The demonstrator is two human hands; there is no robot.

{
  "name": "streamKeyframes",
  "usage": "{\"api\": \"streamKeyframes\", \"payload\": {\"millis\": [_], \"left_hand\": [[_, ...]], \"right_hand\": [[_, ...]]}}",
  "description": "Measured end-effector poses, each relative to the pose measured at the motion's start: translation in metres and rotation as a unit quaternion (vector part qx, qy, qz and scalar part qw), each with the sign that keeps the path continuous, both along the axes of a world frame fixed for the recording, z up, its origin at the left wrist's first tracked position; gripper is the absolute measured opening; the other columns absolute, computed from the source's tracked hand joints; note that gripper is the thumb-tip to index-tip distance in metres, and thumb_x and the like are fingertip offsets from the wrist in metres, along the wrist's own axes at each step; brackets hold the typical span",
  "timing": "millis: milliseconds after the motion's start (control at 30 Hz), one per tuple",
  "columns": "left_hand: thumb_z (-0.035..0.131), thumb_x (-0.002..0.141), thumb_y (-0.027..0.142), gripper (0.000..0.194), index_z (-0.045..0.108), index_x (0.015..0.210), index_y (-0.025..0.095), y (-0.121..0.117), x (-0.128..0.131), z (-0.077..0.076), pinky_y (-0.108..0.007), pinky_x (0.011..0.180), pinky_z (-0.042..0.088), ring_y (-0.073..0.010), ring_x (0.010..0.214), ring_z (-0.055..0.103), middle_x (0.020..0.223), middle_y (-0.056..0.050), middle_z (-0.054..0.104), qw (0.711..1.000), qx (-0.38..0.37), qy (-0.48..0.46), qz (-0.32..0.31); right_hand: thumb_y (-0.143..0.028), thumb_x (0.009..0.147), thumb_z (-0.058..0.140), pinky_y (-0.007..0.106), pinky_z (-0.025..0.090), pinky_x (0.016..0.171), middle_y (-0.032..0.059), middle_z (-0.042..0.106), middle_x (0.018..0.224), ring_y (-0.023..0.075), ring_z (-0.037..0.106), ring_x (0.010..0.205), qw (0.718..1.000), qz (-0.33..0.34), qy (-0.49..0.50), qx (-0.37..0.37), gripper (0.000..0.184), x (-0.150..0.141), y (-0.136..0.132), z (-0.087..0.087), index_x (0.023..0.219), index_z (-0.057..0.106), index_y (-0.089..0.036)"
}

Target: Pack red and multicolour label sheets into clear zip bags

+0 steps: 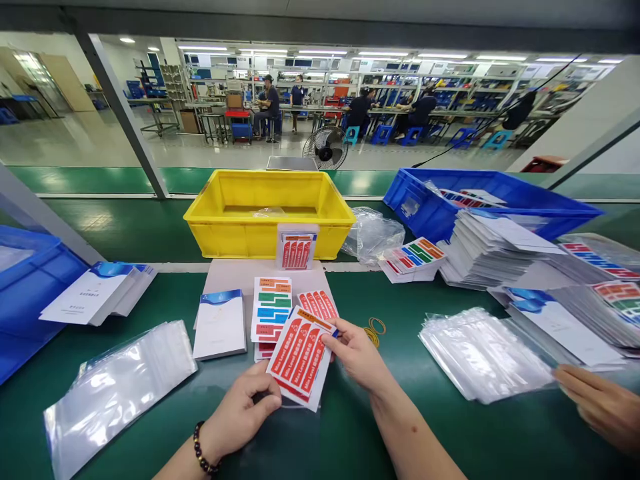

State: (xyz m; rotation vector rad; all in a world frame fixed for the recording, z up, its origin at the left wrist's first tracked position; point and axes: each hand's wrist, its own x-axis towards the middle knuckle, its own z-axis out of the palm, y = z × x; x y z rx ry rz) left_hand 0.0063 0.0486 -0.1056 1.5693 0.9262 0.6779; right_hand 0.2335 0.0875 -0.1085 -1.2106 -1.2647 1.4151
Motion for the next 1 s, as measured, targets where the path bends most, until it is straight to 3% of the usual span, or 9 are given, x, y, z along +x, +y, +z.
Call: {"api": "streamKeyframes", "payload": {"millis": [267,467,567,633,733,833,900,1000], "left_hand": [[0.051,0.082,0.033,0.021,0.061,0.070,0.018,-0.005,0.003,-0.005,-0.031,0.084,0.043,-0.0227,0.097,0.050,0.098,-0.008,0.052,0.999,0.036,0.007,0.007],[0.051,0.082,0.036,0.024,0.060,0.069,0.018,-0.005,0.006,-0.008,-0.031,0.083,0.044,-0.0222,0.094,0.052,0.099,-0.008,0.051,0.997,0.022,-0.008,0.070],[0.052,0.082,0.036,0.024,0.060,0.069,0.017,-0.005,0.005,-0.010,-0.031,0.082,0.042,-0.0231,0.096,0.050,0.101,-0.009,0.050,0.993,0.027,-0.018,0.111],[0.053,0.082,0.035,0.024,0.060,0.067,0.017,-0.005,0.004,-0.012,-0.031,0.083,0.041,-0.0239,0.099,0.049,0.097,-0.009,0.050,0.990,0.042,-0.021,0.132],[0.053,0.082,0.034,0.025,0.059,0.065,0.017,-0.005,0.005,-0.012,-0.031,0.082,0.040,-0.0230,0.097,0.049,0.093,-0.008,0.051,0.986,0.044,-0.044,0.153],[0.060,0.077,0.037,0.018,0.061,0.082,0.019,-0.004,0.004,-0.012,-0.030,0.076,0.043,-0.0201,0.087,0.054,0.093,-0.006,0.054,0.982,-0.030,-0.087,0.167],[0.066,0.071,0.038,0.028,0.057,0.090,0.021,-0.002,0.002,-0.014,-0.029,0.070,0.045,-0.0186,0.078,0.056,0.086,-0.004,0.057,0.975,-0.107,-0.106,0.161],[0.067,0.067,0.043,0.029,0.056,0.071,0.017,0.000,-0.001,-0.020,-0.026,0.060,0.043,-0.0168,0.066,0.056,0.069,-0.002,0.059,0.970,-0.164,-0.098,0.152]], "right_hand": [[-0.037,0.074,0.062,0.023,0.040,0.049,-0.0004,0.059,0.069,0.0121,0.053,0.056,0.998,0.056,-0.010,-0.017,0.023,-0.004,-0.003,-0.001,0.084,0.059,-0.016],[-0.029,0.077,0.057,0.028,0.047,0.066,0.0032,0.062,0.094,0.0161,0.059,0.075,0.997,0.073,-0.036,0.003,0.036,-0.018,-0.013,0.001,0.113,0.053,-0.023],[-0.026,0.079,0.057,0.031,0.044,0.078,0.0032,0.061,0.091,0.0179,0.058,0.085,0.979,0.146,-0.119,0.076,0.015,-0.021,-0.018,0.010,0.089,0.067,-0.021],[-0.028,0.077,0.062,0.030,0.042,0.081,0.0033,0.058,0.093,0.0180,0.056,0.088,0.957,0.220,-0.148,0.114,0.012,-0.023,-0.020,0.014,0.074,0.070,-0.020],[-0.029,0.073,0.066,0.027,0.043,0.076,0.0024,0.057,0.090,0.0163,0.056,0.084,0.938,0.298,-0.140,0.110,0.012,-0.027,-0.021,0.015,0.079,0.071,-0.020],[-0.018,0.076,0.058,0.025,0.042,0.070,0.0007,0.059,0.078,0.0143,0.055,0.074,0.947,0.274,-0.147,0.081,0.016,-0.029,-0.021,0.013,0.085,0.071,-0.020],[-0.013,0.073,0.054,0.024,0.042,0.067,0.0002,0.059,0.077,0.0136,0.054,0.071,0.963,0.221,-0.145,0.057,0.023,-0.029,-0.021,0.011,0.090,0.069,-0.020],[-0.012,0.068,0.056,0.023,0.040,0.061,-0.0025,0.054,0.071,0.0117,0.049,0.064,0.977,0.179,-0.116,0.007,0.033,-0.029,-0.021,0.009,0.100,0.063,-0.020]]}}
